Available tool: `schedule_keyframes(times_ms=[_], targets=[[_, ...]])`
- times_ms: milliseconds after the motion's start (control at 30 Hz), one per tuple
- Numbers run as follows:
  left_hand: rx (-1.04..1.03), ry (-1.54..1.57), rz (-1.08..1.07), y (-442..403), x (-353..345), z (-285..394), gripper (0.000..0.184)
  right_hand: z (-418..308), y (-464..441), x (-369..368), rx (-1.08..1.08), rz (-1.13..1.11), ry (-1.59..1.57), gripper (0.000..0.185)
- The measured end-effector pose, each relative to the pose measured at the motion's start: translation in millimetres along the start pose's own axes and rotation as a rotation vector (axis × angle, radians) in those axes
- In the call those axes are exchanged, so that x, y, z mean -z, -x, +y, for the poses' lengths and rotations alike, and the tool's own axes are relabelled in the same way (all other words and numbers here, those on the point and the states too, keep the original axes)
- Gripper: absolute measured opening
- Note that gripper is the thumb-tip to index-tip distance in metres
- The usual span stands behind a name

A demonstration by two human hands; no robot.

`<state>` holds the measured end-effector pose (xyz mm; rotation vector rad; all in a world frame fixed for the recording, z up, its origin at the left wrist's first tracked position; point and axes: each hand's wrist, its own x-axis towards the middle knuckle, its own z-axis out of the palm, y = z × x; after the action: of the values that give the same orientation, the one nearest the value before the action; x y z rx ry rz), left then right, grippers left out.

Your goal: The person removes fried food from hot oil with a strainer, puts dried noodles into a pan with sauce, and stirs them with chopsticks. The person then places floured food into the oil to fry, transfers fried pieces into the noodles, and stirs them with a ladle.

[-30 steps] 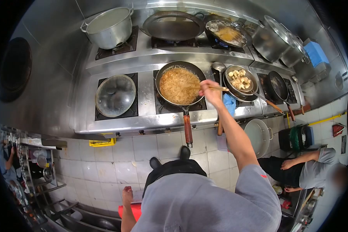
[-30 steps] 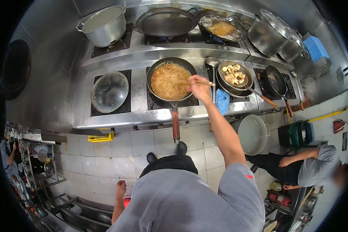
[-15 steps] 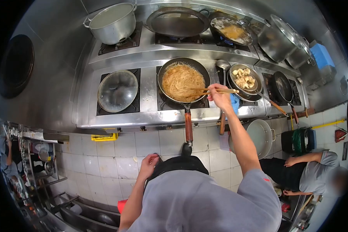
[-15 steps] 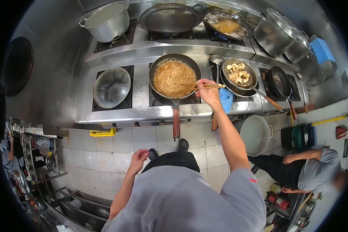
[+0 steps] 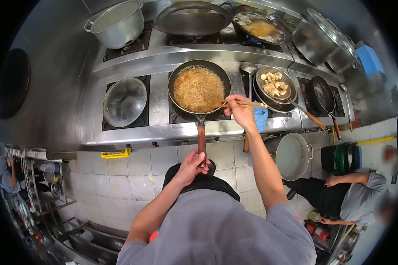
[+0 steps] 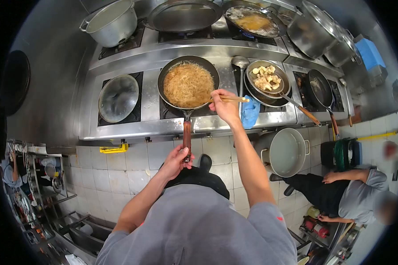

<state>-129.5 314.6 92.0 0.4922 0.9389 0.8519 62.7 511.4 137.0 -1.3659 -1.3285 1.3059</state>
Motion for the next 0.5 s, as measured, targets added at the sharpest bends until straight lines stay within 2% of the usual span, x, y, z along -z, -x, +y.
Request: schedule_keyframes(times_ms=[33, 100, 167, 233, 300, 367, 400, 467, 500], targets=[[-0.008, 0.037, -0.022, 1, 4, 4, 0.039, 0, -5, -2, 0.005, 0.011, -0.001, 0.021], [0.033, 0.005, -0.024, 3, 15, 15, 0.040, 1, -16, -9, 0.142, 0.202, -0.101, 0.021], [0.087, -0.027, -0.033, 7, 37, 21, 0.041, 3, -27, -28, 0.181, 0.214, -0.154, 0.021], [0.002, -0.204, 0.075, 0, 75, 26, 0.041, 16, -39, -34, 0.058, 0.085, -0.010, 0.021], [-0.096, -0.363, 0.197, 2, 118, 53, 0.044, -10, -24, -31, 0.131, 0.164, -0.089, 0.022], [-0.283, -0.497, 0.307, -11, 201, 66, 0.041, -30, -3, -26, 0.236, 0.279, -0.193, 0.022], [-0.380, -0.575, 0.399, -9, 224, 89, 0.036, -20, 2, -20, 0.208, 0.259, -0.164, 0.021], [-0.456, -0.860, 0.610, -26, 304, 116, 0.039, 9, 14, -5, 0.184, 0.264, -0.129, 0.020], [-0.479, -0.987, 0.731, -34, 330, 135, 0.042, 24, 27, 1, 0.097, 0.346, -0.272, 0.018]])
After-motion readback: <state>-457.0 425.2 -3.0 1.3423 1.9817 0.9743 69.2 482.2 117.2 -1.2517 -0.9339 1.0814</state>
